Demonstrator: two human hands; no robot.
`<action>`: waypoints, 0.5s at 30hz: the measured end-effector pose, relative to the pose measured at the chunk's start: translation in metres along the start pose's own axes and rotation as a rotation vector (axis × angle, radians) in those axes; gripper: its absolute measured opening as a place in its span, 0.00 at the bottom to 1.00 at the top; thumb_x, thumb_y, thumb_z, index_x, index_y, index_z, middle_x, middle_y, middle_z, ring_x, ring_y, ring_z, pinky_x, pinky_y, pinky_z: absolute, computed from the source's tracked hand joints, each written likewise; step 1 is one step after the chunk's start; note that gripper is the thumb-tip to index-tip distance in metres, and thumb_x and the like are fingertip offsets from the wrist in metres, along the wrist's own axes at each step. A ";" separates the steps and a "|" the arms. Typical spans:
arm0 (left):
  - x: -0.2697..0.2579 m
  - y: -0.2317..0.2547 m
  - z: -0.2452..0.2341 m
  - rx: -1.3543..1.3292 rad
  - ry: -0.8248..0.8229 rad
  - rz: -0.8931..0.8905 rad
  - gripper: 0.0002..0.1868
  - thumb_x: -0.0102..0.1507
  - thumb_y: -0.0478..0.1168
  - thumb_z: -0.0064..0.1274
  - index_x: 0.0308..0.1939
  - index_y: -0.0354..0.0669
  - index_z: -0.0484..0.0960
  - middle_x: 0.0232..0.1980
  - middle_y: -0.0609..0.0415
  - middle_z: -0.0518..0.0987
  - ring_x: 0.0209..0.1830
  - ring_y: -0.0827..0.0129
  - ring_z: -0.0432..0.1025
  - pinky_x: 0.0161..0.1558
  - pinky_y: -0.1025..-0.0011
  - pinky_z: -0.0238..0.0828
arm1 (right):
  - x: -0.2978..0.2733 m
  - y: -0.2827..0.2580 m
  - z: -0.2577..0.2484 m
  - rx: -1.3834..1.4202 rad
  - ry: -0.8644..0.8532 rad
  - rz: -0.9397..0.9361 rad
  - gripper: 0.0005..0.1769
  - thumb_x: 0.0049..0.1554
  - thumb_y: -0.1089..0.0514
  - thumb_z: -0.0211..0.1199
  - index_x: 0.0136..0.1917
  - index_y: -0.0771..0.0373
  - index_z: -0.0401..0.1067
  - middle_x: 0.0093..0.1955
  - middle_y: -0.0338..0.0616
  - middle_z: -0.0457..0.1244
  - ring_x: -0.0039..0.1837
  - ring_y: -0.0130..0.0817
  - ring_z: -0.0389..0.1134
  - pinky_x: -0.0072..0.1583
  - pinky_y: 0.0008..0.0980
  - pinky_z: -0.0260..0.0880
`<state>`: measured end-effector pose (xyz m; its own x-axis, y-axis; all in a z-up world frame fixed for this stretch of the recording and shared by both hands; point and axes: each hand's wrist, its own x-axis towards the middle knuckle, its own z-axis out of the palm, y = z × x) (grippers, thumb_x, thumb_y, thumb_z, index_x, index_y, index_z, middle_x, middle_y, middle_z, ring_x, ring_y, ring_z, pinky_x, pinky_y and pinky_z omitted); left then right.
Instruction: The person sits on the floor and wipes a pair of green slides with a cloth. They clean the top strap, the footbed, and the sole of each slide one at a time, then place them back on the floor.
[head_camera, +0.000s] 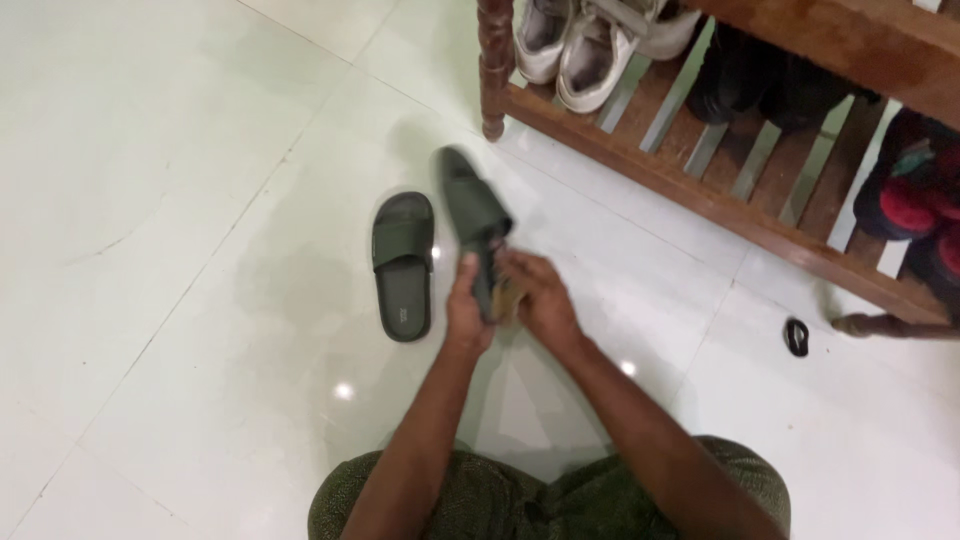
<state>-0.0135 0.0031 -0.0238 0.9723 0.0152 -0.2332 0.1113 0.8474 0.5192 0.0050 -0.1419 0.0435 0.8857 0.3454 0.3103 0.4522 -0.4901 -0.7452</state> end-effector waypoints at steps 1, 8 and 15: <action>-0.006 -0.005 0.015 0.168 0.042 -0.022 0.36 0.69 0.50 0.49 0.77 0.37 0.61 0.67 0.48 0.73 0.65 0.61 0.69 0.64 0.65 0.69 | 0.002 0.008 -0.005 0.002 0.071 0.049 0.33 0.50 0.77 0.61 0.68 0.61 0.73 0.68 0.52 0.65 0.70 0.48 0.65 0.68 0.37 0.68; -0.022 0.021 0.064 0.346 -0.148 0.108 0.48 0.69 0.53 0.50 0.85 0.46 0.40 0.78 0.47 0.61 0.74 0.62 0.60 0.70 0.68 0.62 | -0.008 0.017 -0.007 0.263 0.060 0.130 0.34 0.51 0.79 0.54 0.70 0.67 0.73 0.67 0.54 0.68 0.66 0.44 0.68 0.65 0.35 0.68; -0.004 0.028 0.036 0.315 0.110 0.150 0.48 0.68 0.62 0.46 0.84 0.50 0.42 0.68 0.54 0.68 0.57 0.68 0.69 0.54 0.69 0.73 | -0.020 -0.015 -0.006 0.734 0.062 0.389 0.17 0.61 0.71 0.60 0.63 0.66 0.78 0.51 0.47 0.73 0.50 0.31 0.72 0.54 0.30 0.74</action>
<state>-0.0070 0.0074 0.0208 0.9566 0.1981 -0.2135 0.0439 0.6267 0.7780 -0.0192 -0.1459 0.0517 0.9785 0.2037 -0.0326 -0.0515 0.0884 -0.9948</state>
